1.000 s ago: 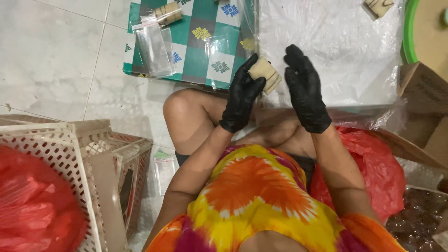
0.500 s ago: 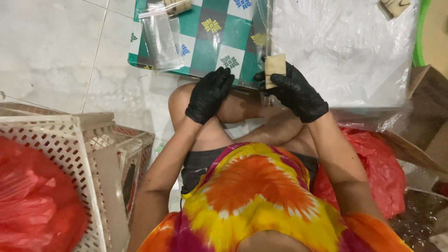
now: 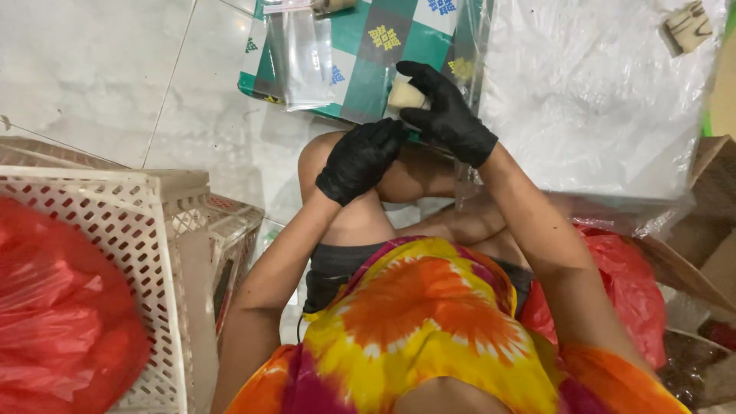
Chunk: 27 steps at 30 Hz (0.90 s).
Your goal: Packaging small rolled pastries into individual plastic bags while sitting on the floor.
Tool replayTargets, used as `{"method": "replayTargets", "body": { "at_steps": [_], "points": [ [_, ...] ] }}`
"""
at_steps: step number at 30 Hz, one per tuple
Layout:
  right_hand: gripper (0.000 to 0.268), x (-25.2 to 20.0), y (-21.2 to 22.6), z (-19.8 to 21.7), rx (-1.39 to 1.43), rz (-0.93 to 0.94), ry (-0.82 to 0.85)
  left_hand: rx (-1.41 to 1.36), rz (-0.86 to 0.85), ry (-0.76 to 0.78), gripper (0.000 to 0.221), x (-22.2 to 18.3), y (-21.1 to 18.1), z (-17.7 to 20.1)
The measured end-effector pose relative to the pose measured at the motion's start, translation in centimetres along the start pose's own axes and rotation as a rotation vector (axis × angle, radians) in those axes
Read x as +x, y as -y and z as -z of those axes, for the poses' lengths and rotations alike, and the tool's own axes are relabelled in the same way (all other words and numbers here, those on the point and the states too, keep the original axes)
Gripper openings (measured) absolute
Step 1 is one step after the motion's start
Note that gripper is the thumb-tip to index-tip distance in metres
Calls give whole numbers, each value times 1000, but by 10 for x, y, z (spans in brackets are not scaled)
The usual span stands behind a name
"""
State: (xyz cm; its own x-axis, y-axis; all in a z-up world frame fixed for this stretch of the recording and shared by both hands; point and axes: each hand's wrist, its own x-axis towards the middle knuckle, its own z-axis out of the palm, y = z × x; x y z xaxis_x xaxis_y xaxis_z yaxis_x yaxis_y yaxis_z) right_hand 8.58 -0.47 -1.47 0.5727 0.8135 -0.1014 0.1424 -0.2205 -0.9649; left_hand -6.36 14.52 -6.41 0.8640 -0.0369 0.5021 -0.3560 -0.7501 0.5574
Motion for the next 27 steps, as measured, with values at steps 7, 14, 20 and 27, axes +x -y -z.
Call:
{"method": "replayTargets", "body": {
  "at_steps": [7, 14, 20, 27],
  "points": [
    [57, 6, -29, -6, -427, 260, -32, -491, 248, 67, 26, 5, -2, 12],
    [45, 7, -37, -1, -481, 192, -69, -612, 405, 102, 30, 4, -1, 10],
    [37, 3, -33, 5, -451, 289, -65, -605, 401, 51, 21, 9, 10, 1],
    [36, 12, -86, 17, -528, 487, -122, 30, 270, -197, 12, 40, 45, -40]
  ]
}}
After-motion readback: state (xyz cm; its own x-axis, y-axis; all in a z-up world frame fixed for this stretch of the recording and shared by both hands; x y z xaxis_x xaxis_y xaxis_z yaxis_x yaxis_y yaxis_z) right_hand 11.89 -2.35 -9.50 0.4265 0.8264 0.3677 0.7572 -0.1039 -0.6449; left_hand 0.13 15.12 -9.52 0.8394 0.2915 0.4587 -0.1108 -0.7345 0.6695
